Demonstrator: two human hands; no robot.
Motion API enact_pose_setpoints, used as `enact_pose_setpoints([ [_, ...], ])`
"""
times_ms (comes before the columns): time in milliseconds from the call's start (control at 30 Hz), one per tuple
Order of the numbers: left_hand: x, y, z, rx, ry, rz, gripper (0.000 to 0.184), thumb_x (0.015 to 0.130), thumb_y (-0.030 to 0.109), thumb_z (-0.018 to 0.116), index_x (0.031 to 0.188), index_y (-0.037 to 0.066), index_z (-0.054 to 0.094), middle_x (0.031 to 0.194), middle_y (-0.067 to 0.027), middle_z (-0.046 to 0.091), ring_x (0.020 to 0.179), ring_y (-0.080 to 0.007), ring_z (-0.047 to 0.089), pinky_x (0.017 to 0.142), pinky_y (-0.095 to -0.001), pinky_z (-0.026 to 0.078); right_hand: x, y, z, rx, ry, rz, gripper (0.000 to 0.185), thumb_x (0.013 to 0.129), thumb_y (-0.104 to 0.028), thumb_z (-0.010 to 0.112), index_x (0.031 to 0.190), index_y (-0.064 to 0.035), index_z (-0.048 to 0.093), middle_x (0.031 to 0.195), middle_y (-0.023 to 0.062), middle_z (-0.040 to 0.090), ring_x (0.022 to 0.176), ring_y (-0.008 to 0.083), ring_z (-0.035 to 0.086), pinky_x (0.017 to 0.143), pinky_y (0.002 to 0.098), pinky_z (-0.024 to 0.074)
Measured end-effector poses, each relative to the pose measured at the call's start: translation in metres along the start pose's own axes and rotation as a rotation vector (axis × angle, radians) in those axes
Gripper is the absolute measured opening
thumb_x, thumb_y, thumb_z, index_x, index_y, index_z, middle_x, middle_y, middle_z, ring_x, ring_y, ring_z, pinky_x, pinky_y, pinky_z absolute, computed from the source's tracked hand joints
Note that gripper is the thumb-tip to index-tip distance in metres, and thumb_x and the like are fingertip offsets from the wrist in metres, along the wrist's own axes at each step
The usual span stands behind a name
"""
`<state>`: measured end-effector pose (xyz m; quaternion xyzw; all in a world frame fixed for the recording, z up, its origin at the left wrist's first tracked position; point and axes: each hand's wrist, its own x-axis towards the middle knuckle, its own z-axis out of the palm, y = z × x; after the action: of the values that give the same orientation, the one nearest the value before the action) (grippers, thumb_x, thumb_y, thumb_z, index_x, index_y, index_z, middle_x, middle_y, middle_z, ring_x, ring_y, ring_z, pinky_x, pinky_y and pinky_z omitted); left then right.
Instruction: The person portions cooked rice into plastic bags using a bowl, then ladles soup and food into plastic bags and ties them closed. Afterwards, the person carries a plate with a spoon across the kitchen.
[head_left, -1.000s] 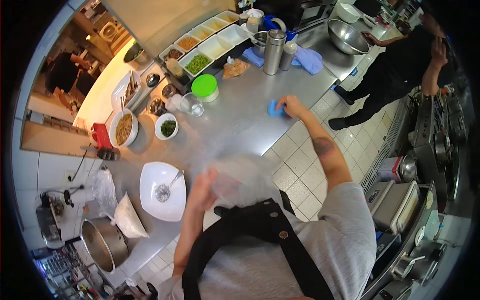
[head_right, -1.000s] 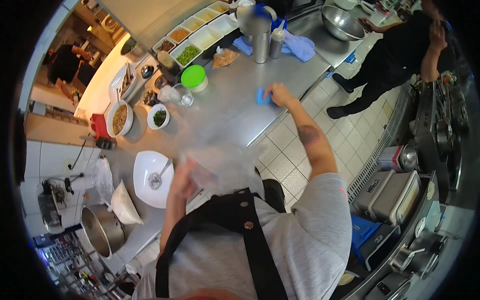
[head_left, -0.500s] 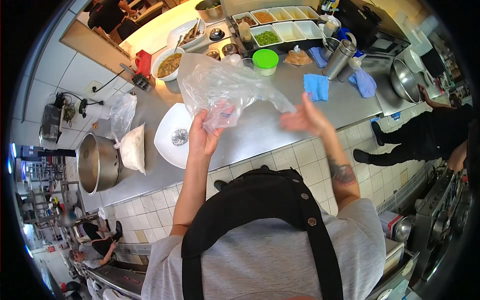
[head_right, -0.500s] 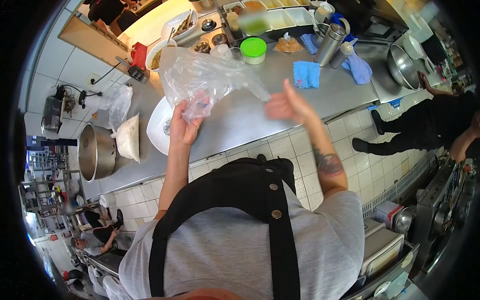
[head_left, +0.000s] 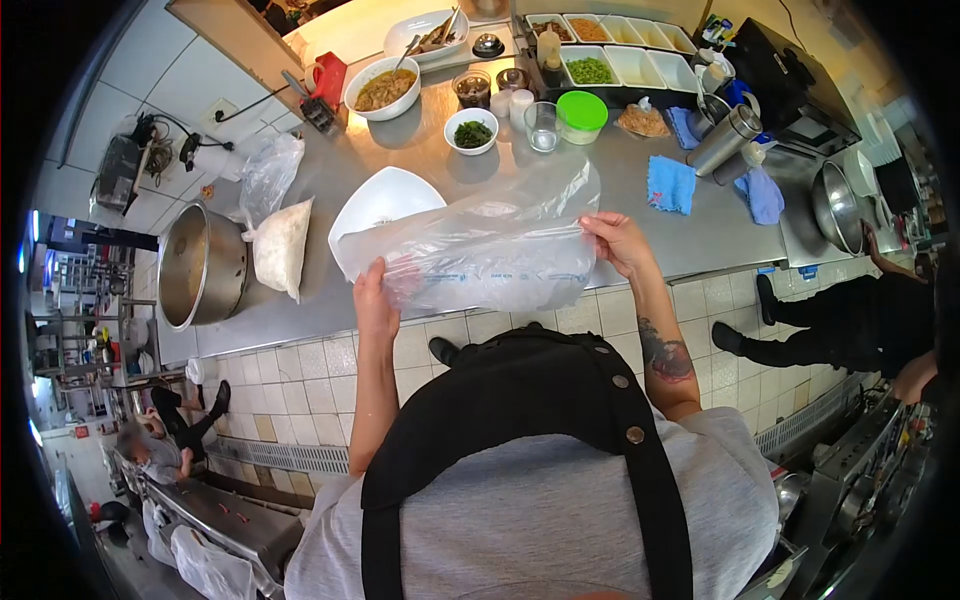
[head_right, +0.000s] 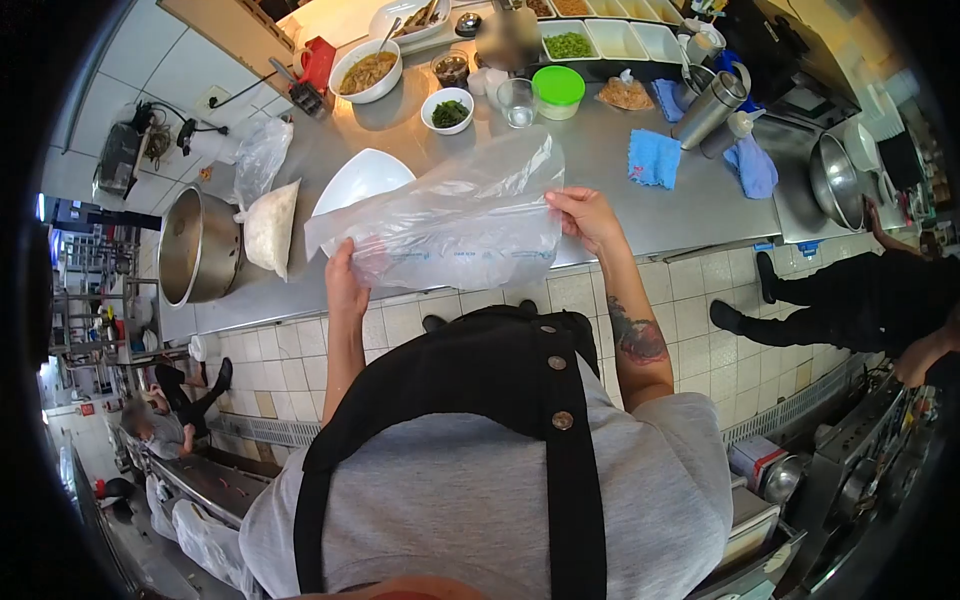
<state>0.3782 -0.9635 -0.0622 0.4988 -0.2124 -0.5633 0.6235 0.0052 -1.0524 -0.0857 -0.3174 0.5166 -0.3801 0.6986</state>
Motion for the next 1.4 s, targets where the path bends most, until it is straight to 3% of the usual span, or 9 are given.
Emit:
enact_pose_setpoints([
  [300, 0.002, -0.034, -0.034, 0.568, 0.044, 0.496, 0.022, 0.082, 0.005, 0.056, 0.103, -0.001, 0.057, 0.094, -0.0101, 0.061, 0.076, -0.0131, 0.059, 0.063, -0.028, 0.049, -0.013, -0.02, 0.013, -0.134, -0.007, -0.137, 0.011, 0.08, -0.014, 0.066, 0.076, -0.0042, 0.064, 0.063, -0.0028, 0.058, 0.049, 0.0046, 0.048, 0.046, 0.0187, 0.0394],
  [467, -0.023, 0.0, 0.02, 0.625, -0.09, 0.266, 0.005, 0.077, 0.002, 0.057, 0.078, 0.001, 0.062, 0.063, 0.0006, 0.057, 0.061, -0.0077, 0.054, 0.059, -0.0227, 0.045, 0.034, 0.016, -0.073, -1.039, 0.071, -0.215, 0.03, 0.065, -0.018, 0.072, 0.087, 0.0017, 0.064, 0.073, 0.0117, 0.064, 0.062, 0.0166, 0.06, 0.054, 0.0292, 0.0458],
  [567, -0.016, -0.002, 0.045, 0.858, -0.095, 0.309, 0.014, 0.077, 0.013, 0.061, 0.071, 0.0, 0.059, 0.064, -0.0096, 0.061, 0.059, -0.0199, 0.059, 0.055, -0.0306, 0.047, -0.019, 0.0, -0.056, -1.373, 0.147, -0.231, 0.061, 0.056, -0.015, 0.075, 0.111, 0.0015, 0.056, 0.105, 0.0243, 0.059, 0.1, 0.0365, 0.056, 0.086, 0.0381, 0.0446],
  [633, -0.025, 0.02, 0.09, 1.303, -0.165, 0.426, 0.019, 0.078, 0.019, 0.06, 0.072, 0.0, 0.06, 0.067, -0.0168, 0.062, 0.063, -0.0307, 0.062, 0.056, -0.0383, 0.048, -0.059, -0.043, -0.031, -1.59, 0.135, -0.193, 0.072, 0.065, -0.014, 0.073, 0.128, 0.0016, 0.042, 0.122, 0.0261, 0.048, 0.114, 0.0313, 0.049, 0.093, 0.0393, 0.04],
  [767, -0.026, 0.02, 0.145, 1.636, -0.326, 0.435, 0.019, 0.074, 0.018, 0.058, 0.076, 0.0, 0.064, 0.072, -0.0199, 0.063, 0.072, -0.0361, 0.063, 0.063, -0.0444, 0.05, -0.126, -0.119, 0.077, -1.074, 0.363, -0.984, 0.064, 0.065, -0.002, 0.07, 0.124, -0.0005, 0.046, 0.125, 0.0198, 0.048, 0.117, 0.0372, 0.045, 0.096, 0.039, 0.0375],
  [833, -0.03, 0.02, 0.166, 1.621, -0.42, 0.506, 0.023, 0.075, 0.023, 0.062, 0.075, 0.0, 0.064, 0.074, -0.0204, 0.063, 0.071, -0.0366, 0.062, 0.064, -0.0451, 0.05, -0.144, -0.122, 0.108, -1.183, -0.018, -1.045, 0.06, 0.068, -0.004, 0.069, 0.124, -0.0007, 0.046, 0.122, 0.0182, 0.05, 0.111, 0.0363, 0.049, 0.091, 0.0392, 0.0408],
  [1133, -0.015, 0.026, 0.164, 1.61, -0.809, 0.578, 0.021, 0.066, 0.022, 0.072, 0.076, 0.004, 0.066, 0.075, -0.0143, 0.064, 0.075, -0.0322, 0.063, 0.066, -0.0413, 0.049, -0.114, -0.097, 0.091, -1.336, -0.017, -0.575, 0.013, 0.074, -0.005, 0.064, 0.087, -0.0025, 0.064, 0.095, 0.0182, 0.059, 0.083, 0.0318, 0.059, 0.068, 0.0367, 0.0466],
  [1300, -0.008, 0.032, 0.165, 1.567, -0.925, 0.566, 0.023, 0.062, 0.024, 0.074, 0.076, 0.006, 0.067, 0.076, -0.0126, 0.065, 0.075, -0.0312, 0.062, 0.067, -0.0409, 0.049, -0.113, -0.086, 0.099, -1.16, -0.035, -1.007, 0.01, 0.074, -0.007, 0.064, 0.083, -0.0018, 0.065, 0.079, 0.0147, 0.061, 0.069, 0.0301, 0.06, 0.06, 0.0363, 0.0458],
  [1400, -0.006, 0.034, 0.168, 1.611, -0.927, 0.515, 0.024, 0.061, 0.024, 0.074, 0.075, 0.006, 0.067, 0.075, -0.0125, 0.065, 0.074, -0.0309, 0.062, 0.067, -0.0411, 0.048, -0.112, -0.075, 0.09, -1.22, -0.053, -0.883, 0.009, 0.074, -0.009, 0.066, 0.079, -0.0012, 0.065, 0.07, 0.0144, 0.061, 0.063, 0.0297, 0.06, 0.057, 0.0364, 0.045],
])
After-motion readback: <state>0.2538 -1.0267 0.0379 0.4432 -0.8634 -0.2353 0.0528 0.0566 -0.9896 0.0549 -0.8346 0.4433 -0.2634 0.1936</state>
